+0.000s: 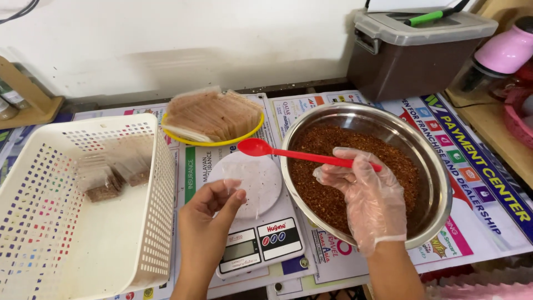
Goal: Packaging granular material into small plastic bags and weighing them on a digital scale
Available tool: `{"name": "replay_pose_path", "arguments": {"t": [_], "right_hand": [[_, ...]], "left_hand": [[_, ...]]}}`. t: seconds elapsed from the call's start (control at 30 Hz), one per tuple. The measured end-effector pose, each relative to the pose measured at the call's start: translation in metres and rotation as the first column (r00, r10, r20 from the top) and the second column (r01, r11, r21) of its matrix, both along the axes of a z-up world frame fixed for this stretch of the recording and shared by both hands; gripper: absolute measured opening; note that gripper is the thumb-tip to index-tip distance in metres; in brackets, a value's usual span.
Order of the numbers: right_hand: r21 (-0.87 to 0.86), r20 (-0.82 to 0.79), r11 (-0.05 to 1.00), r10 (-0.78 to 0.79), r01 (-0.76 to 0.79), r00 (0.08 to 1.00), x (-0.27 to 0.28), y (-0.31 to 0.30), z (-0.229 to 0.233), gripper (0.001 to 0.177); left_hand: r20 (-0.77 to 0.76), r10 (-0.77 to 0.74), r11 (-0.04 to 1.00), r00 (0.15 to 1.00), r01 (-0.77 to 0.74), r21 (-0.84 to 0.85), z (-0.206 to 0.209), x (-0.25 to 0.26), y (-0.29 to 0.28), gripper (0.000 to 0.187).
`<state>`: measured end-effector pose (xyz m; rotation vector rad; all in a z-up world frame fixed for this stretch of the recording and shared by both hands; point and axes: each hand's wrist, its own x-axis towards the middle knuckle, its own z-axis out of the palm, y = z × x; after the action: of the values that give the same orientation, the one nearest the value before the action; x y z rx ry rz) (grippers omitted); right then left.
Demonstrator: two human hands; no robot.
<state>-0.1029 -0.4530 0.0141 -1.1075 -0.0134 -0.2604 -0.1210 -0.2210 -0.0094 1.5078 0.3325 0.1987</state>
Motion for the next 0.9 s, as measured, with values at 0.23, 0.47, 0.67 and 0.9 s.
{"name": "replay_pose_path", "arguments": {"t": [0.23,0.47,0.67,0.9], "right_hand": [[-0.019,-0.002,1.000,0.013,-0.013,1.000,-0.001,-0.002,-0.002,0.041],[-0.018,0.024,1.000,0.020,-0.019,1.000,-0.001,-0.002,-0.002,0.039],[-0.028,0.034,0.999,0.023,-0.022,0.999,-0.001,-0.002,-0.002,0.039],[-0.038,0.178,0.999,0.037,-0.031,0.983,-0.012,-0.009,-0.006,0.027]], "left_hand": [[0.079,-0.048,0.989,0.996,0.037,0.140,-0.010,-0.003,0.006,0.016],[0.049,-0.050,0.999,0.998,0.051,-0.007,-0.017,0.004,0.010,0.024],[0.082,-0.068,0.998,0.994,0.068,-0.005,-0.017,0.006,0.010,0.047],[0.099,-0.008,0.990,0.995,0.021,-0.136,-0.010,0.014,0.008,0.053]]}}
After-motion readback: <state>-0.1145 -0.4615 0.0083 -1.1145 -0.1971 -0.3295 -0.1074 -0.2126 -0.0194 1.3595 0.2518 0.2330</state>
